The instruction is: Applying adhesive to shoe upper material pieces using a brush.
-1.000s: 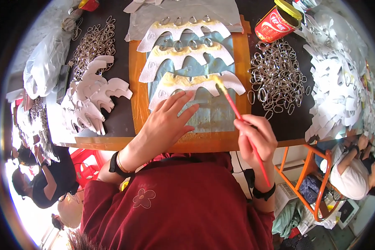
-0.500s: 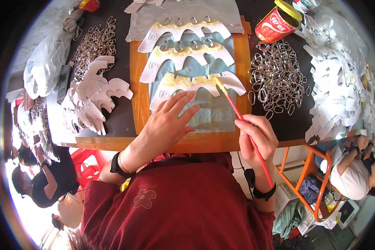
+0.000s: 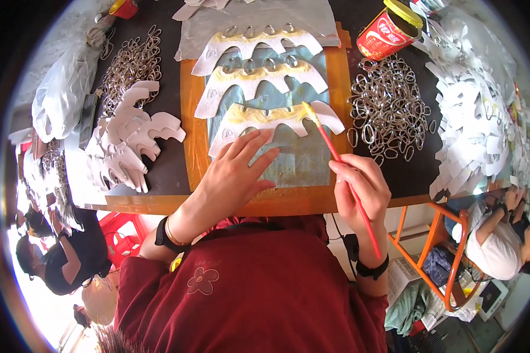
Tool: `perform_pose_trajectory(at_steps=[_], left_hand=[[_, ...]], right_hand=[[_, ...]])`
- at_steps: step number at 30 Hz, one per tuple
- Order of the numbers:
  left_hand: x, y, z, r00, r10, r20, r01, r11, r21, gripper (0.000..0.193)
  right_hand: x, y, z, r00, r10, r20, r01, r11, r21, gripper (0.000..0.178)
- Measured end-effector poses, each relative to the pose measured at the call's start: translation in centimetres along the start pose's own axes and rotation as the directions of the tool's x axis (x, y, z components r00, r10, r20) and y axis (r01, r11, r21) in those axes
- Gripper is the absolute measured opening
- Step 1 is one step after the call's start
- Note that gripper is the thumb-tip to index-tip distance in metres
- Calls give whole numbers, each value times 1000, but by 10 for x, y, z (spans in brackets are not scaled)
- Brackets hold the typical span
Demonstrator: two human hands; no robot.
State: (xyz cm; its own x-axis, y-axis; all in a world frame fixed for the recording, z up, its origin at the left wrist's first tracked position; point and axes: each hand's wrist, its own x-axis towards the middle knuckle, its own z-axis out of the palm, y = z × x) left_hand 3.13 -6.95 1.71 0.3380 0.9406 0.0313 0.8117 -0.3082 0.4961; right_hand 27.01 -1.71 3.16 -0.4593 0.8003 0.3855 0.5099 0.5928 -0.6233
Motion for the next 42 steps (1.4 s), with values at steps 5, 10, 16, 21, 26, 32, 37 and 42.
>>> perform_pose_trajectory(at_steps=[5, 10, 16, 21, 26, 32, 37, 42], left_hand=[[2, 1, -2, 1000, 9, -11, -9, 1000, -5, 50], [5, 2, -6, 999, 29, 17, -30, 998, 50, 48], [19, 6, -13, 992, 99, 77, -99, 995, -7, 48], [29, 10, 4, 979, 203, 3, -202, 974, 103, 46], [33, 8, 11, 975, 222, -8, -220, 970, 106, 47], [34, 6, 10, 978, 207, 1, -207, 977, 45, 49], [34, 6, 8, 980, 197, 29, -198, 980, 26, 50], [33, 7, 7, 981, 188, 42, -189, 981, 41, 53]], right_hand=[[-5, -4, -5, 1000, -24, -5, 24, 999, 22, 22], [-5, -5, -5, 999, -15, 47, 12, 999, 50, 23], [-8, -4, -8, 999, 0, -34, 0, 1000, 16, 25], [-10, -4, -2, 991, -126, 39, 126, 992, -2, 33], [-15, 2, -6, 991, -93, 96, 94, 996, -8, 35], [-15, 14, -8, 995, -102, 12, 103, 989, -106, 34], [-13, 13, -6, 990, -136, 29, 138, 988, -74, 34], [-8, 17, -2, 997, -59, -48, 56, 996, -69, 30]])
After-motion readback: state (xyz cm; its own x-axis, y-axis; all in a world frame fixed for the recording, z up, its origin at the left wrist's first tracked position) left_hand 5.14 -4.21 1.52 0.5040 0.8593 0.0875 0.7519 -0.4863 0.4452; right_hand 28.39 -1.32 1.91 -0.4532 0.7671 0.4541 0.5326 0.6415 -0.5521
